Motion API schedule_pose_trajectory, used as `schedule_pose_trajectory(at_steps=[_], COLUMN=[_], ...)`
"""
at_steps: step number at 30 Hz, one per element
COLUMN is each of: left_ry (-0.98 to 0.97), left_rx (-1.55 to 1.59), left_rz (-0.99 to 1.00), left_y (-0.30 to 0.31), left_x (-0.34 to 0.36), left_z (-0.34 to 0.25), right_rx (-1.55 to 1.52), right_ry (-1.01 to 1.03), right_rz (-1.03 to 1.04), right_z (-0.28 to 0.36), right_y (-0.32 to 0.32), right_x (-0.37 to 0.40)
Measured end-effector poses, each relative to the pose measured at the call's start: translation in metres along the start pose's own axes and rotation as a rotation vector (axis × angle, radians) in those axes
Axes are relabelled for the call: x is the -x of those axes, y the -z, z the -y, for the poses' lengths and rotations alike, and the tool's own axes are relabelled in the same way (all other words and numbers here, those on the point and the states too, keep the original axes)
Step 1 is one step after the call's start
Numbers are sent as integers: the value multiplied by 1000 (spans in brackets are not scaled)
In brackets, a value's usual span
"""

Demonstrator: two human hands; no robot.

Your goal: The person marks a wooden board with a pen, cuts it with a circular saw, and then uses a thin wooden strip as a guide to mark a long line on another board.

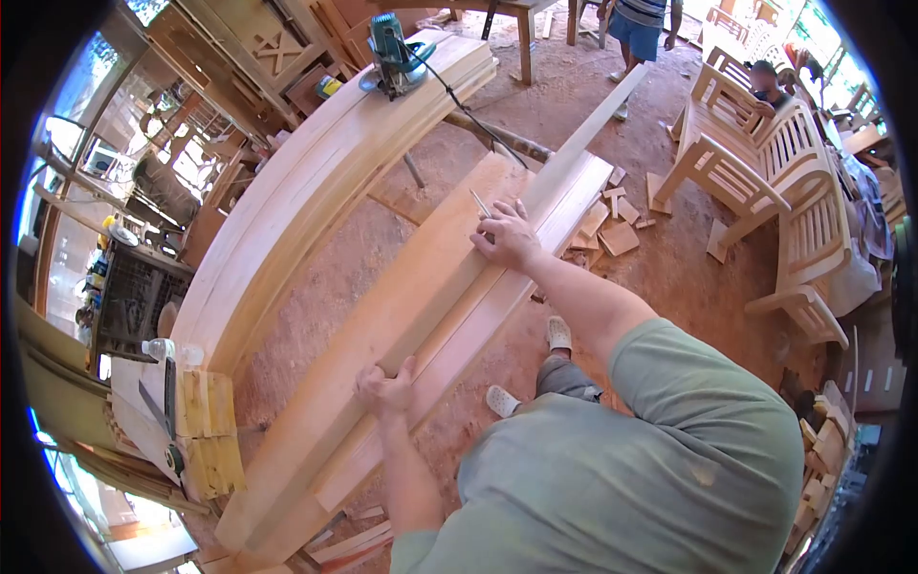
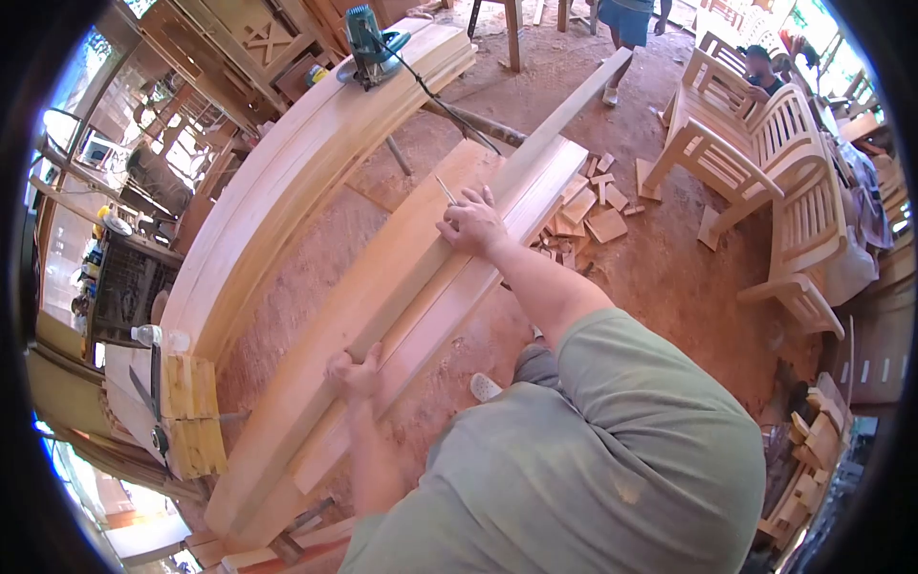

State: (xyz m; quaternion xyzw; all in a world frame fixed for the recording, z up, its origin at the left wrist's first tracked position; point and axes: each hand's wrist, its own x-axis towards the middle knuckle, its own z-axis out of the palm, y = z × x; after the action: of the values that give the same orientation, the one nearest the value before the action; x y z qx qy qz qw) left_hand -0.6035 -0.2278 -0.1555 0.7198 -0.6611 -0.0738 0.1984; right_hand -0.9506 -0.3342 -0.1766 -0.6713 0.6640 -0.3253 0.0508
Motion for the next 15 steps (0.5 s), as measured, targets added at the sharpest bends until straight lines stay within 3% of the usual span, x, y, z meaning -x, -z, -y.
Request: schedule_pose_trajectory(at_steps=[6, 10, 13, 15], left_ry=[-204, 81, 0, -166], left_rx=[47, -128, -131, -99], left_rz=[-140, 88, 2, -224], left_y=[-8, 23, 20, 14], left_x=[1, 5, 10, 13], left_z=[23, 48, 58, 62], right_rx=[53, 11, -13, -17], right_ry=[-11, 14, 112, 134], right_rz=[97, 106, 161, 141], right_z=[2, 2, -1, 0], right_y=[6, 9, 10, 10], right_x=[-4, -4, -5, -4])
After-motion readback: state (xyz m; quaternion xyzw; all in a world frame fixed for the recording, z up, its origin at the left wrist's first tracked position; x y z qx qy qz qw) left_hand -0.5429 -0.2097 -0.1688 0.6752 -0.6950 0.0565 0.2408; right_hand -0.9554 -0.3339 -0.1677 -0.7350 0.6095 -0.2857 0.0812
